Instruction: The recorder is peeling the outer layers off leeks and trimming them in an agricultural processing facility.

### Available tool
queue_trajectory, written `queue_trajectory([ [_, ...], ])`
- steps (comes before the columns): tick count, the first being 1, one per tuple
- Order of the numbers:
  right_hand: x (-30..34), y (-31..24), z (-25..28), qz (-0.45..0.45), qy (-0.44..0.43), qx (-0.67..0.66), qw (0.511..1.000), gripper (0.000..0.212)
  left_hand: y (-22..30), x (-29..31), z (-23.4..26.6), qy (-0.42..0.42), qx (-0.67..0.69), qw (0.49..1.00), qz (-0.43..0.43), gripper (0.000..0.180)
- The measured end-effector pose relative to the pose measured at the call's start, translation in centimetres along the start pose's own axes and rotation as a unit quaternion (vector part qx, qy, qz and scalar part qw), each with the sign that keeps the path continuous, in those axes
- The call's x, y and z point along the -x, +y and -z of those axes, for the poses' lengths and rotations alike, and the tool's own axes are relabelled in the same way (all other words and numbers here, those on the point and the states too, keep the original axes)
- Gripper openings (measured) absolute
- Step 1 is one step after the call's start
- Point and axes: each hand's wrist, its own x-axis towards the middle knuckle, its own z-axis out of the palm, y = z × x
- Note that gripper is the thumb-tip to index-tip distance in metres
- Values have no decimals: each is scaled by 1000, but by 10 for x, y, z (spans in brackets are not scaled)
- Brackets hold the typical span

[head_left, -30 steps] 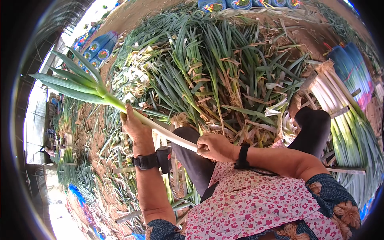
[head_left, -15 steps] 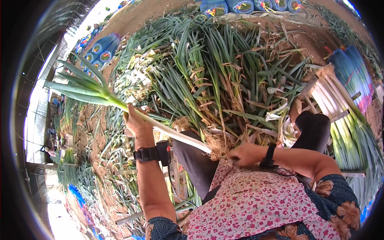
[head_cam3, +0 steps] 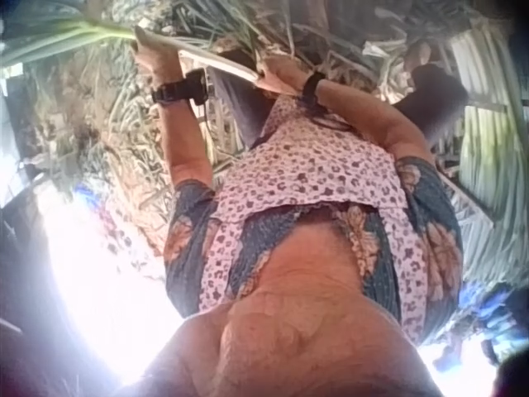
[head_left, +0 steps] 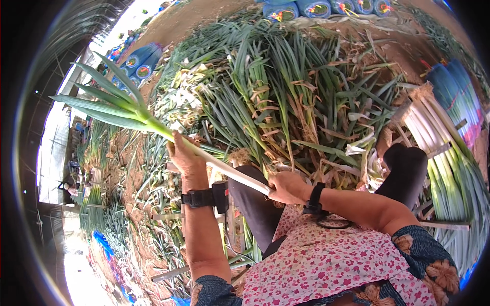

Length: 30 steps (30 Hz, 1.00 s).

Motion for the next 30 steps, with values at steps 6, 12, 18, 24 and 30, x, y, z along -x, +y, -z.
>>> queue_trajectory([
  [6, 3, 4, -3, -6, 14, -13, 1000, 27, 1, 14, -2, -31, 25, 999, 19, 26],
  [12, 0, 11, -10, -78, 7, -74, 994, 26, 6, 13, 8, -129, 107, 985, 35, 26],
  [18, 26, 120, -4, -215, 7, 59, 975, 45, 3, 14, -11, -332, 146, 926, 107, 44],
  [24, 23, 98, 104, 15, 187, 4, 982, 33, -3, 62, -75, -362, -18, 929, 71, 28],
  [30, 90, 13, 273, 230, 370, 265, 860, 44, -30, 154, -183, -512, -244, 822, -59, 20],
])
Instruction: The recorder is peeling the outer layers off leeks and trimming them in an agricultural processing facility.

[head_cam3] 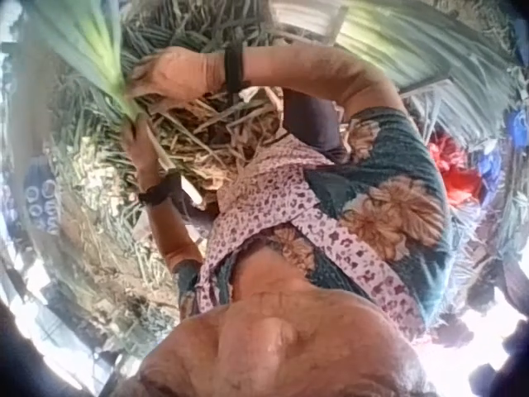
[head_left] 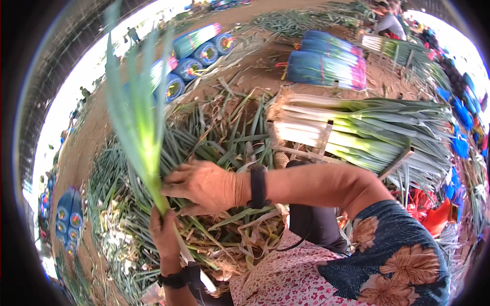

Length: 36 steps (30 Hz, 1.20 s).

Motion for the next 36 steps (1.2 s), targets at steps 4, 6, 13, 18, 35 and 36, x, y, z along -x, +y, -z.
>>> queue_trajectory([
  [4, 6, 37, 69, 69, -95, 383, 916, 40, 5, -26, -67, -95, -133, 975, -154, 32],
  [6, 34, 65, 113, 56, -195, 323, 924, 25, 17, -37, -99, -108, -203, 935, -270, 35],
  [13, 142, 103, 236, -234, -336, 227, 883, 15, 63, -84, -236, -235, -261, 842, -409, 44],
  [18, 213, 139, 338, -366, -270, 339, 823, 25, 35, -92, -280, -150, -210, 863, -435, 49],
  [35, 431, 288, 390, -592, -366, 369, 617, 31, -215, 68, -141, -198, -321, 869, 321, 34],
  [36, 433, 292, 386, -595, -364, 366, 615, 31, -224, 78, -131, -200, -325, 868, 319, 34],
])
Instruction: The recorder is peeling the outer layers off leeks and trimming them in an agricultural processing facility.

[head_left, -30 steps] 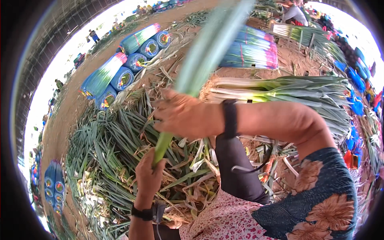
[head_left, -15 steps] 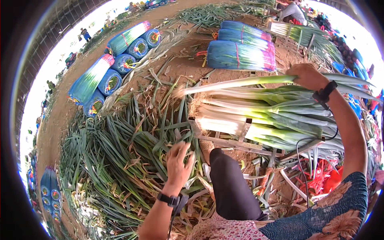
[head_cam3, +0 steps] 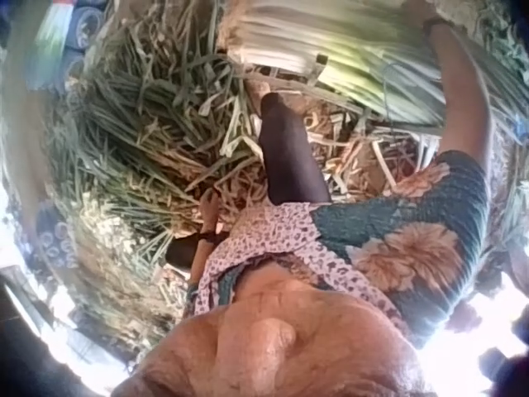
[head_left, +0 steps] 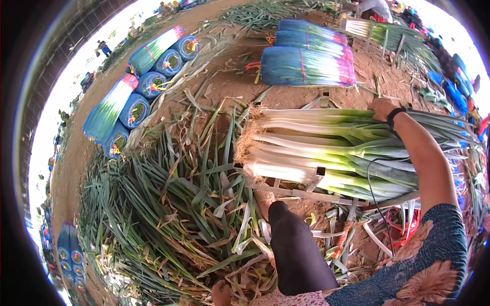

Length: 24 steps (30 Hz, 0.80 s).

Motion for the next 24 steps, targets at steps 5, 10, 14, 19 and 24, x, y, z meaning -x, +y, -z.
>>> queue_trajectory([
  [5, -18, -2, -16, -27, -126, 36, 991, 37, 74, 36, 18, -76, 53, 994, -60, 39],
  [10, -29, -10, -10, -32, -166, 38, 985, 41, 74, 24, 13, -117, 72, 989, -61, 34],
  [14, -31, 0, -15, -13, -160, 2, 987, 44, 17, -12, -20, -78, 134, 983, -95, 30],
  [19, -12, -7, 7, -43, -127, 7, 991, 56, 1, -4, -10, -94, 158, 983, 5, 31],
  [24, -10, -12, 18, -43, -137, -30, 989, 67, -9, 13, -3, -54, 135, 989, -17, 30],
])
